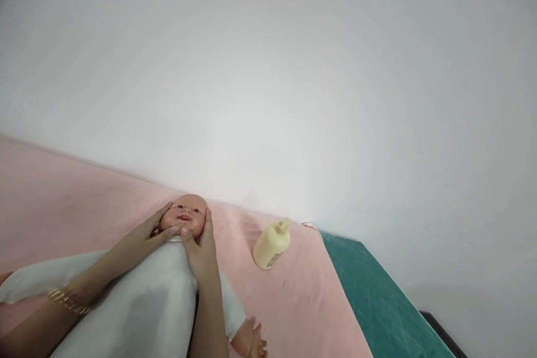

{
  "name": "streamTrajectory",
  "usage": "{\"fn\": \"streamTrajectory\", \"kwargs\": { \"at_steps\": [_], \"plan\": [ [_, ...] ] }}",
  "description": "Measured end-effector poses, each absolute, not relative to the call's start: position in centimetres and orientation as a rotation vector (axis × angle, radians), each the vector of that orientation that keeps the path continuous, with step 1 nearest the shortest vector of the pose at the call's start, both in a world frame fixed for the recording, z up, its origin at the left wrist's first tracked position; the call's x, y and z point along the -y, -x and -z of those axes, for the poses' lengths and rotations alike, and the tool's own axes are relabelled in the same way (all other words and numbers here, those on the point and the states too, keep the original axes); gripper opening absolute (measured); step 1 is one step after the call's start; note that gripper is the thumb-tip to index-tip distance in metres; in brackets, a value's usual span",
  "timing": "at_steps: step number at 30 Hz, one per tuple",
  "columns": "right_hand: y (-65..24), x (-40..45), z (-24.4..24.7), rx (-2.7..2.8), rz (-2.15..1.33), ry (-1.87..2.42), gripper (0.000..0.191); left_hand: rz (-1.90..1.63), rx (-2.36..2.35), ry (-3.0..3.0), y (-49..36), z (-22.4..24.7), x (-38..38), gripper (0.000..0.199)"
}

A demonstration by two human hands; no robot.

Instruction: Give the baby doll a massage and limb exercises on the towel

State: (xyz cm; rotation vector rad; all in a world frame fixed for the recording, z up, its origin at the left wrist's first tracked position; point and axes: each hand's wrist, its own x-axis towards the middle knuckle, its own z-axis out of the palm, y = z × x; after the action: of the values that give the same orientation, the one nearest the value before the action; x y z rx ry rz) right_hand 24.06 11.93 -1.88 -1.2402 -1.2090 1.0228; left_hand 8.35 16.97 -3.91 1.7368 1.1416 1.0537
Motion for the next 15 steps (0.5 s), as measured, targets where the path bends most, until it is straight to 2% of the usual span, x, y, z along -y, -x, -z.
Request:
{"fn": "streamTrajectory", "kwargs": {
  "at_steps": [10,15],
  "plan": [
    [-24.2,-12.1,2.6,1.237,-0.990,1.253,0.094,-1.036,-1.177,-1.744,-8.2,3.3,-16.7,0.077],
    [-24.4,-11.9,2.1,1.238,-1.005,1.263,0.091,-1.039,-1.175,-1.717,-8.0,2.9,-16.4,0.070]
  ]
}}
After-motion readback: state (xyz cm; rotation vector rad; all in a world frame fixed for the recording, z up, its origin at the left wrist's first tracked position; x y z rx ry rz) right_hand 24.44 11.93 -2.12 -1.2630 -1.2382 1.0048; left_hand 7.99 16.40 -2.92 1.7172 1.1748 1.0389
